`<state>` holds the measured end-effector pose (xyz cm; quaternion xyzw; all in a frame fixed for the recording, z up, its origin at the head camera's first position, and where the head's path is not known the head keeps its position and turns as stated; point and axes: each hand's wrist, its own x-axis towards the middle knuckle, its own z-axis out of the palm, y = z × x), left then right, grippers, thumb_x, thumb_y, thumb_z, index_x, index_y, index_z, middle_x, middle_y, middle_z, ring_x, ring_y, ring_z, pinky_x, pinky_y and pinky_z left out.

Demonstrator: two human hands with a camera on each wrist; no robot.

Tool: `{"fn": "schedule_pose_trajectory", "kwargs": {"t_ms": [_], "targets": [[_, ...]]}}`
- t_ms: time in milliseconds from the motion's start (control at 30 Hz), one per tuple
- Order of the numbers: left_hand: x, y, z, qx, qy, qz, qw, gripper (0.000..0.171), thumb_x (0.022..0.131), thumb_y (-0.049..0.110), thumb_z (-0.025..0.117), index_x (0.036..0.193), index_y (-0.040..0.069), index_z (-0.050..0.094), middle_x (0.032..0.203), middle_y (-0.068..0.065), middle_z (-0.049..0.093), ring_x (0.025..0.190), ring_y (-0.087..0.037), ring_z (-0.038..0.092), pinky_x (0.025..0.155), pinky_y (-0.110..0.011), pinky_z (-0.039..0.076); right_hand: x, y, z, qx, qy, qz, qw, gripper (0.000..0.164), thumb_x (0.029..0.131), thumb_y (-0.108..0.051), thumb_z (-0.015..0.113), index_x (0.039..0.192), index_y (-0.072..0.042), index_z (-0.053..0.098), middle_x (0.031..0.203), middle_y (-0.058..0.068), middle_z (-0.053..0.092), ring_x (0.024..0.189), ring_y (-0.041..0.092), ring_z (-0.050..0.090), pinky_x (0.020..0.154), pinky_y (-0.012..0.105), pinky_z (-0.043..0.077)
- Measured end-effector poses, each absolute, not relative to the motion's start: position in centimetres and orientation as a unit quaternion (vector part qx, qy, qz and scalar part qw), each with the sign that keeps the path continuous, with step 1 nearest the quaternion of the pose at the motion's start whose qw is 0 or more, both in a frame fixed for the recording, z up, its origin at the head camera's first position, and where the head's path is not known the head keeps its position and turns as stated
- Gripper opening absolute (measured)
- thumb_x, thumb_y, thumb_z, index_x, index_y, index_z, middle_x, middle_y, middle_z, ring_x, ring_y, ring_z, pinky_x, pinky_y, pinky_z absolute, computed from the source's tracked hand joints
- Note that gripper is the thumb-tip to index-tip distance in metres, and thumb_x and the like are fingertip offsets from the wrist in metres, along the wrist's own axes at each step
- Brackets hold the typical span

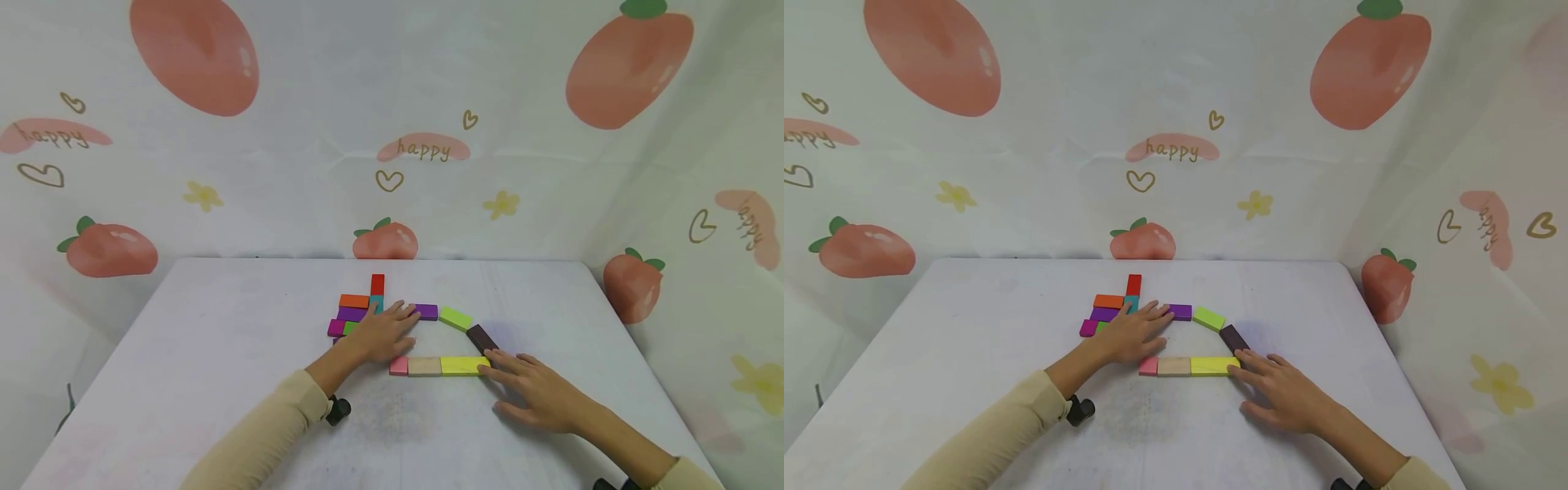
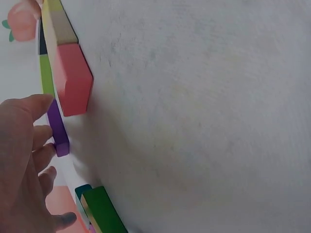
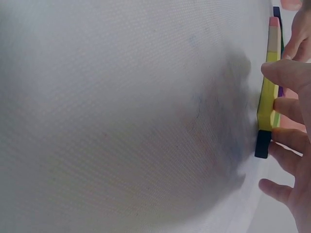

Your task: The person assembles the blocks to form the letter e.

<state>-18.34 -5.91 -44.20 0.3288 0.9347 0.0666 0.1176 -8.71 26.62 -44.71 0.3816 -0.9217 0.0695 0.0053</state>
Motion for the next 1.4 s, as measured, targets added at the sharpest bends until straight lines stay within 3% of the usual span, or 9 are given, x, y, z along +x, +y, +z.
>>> {"fn": "schedule_pose_trajectory", "kwargs": {"t_ms": [467, 700, 967, 1400], "targets": [[-17.9, -5.3, -44.6, 0.319, 0.941, 0.048, 0.103, 0.062, 0.103, 0.046, 0.044, 0.157, 0.021, 0.031, 0.163, 0.002, 0.027, 0.152, -0.023, 0.016, 0.116, -0.061, 0.02, -8.6, 26.6, -44.7, 0.386, -0.919, 0.075, 0.015, 0.056, 0.089, -0.039, 0.072, 0.139, -0.015, 0.06, 0.147, 0.015, 0.05, 0.13, 0.031, 0.053, 0.097, 0.057, 0.047], [-17.9, -5.7, -44.5, 0.324, 0.94, 0.049, 0.098, 0.062, 0.102, 0.047, 0.044, 0.158, 0.022, 0.03, 0.163, 0.003, 0.025, 0.152, -0.023, 0.014, 0.116, -0.064, 0.015, -8.4, 26.6, -44.6, 0.38, -0.922, 0.072, 0.005, 0.055, 0.09, -0.04, 0.071, 0.138, -0.017, 0.061, 0.148, 0.014, 0.05, 0.131, 0.031, 0.053, 0.098, 0.057, 0.047], [-18.3, -9.0, -44.0, 0.3, 0.946, 0.102, 0.063, 0.059, 0.102, 0.042, 0.05, 0.155, 0.02, 0.038, 0.161, 0.0, 0.031, 0.151, -0.025, 0.018, 0.116, -0.064, 0.015, -8.6, 26.5, -44.7, 0.394, -0.915, 0.081, 0.028, 0.055, 0.089, -0.038, 0.072, 0.138, -0.015, 0.061, 0.146, 0.015, 0.051, 0.129, 0.031, 0.054, 0.096, 0.057, 0.048], [-18.8, -13.1, -43.5, 0.273, 0.95, 0.139, 0.068, 0.053, 0.102, 0.036, 0.052, 0.149, 0.012, 0.047, 0.156, -0.01, 0.041, 0.148, -0.033, 0.027, 0.111, -0.069, 0.021, -8.8, 26.6, -44.7, 0.398, -0.913, 0.077, 0.039, 0.055, 0.088, -0.036, 0.073, 0.137, -0.014, 0.062, 0.145, 0.016, 0.052, 0.128, 0.032, 0.055, 0.096, 0.057, 0.048]]}}
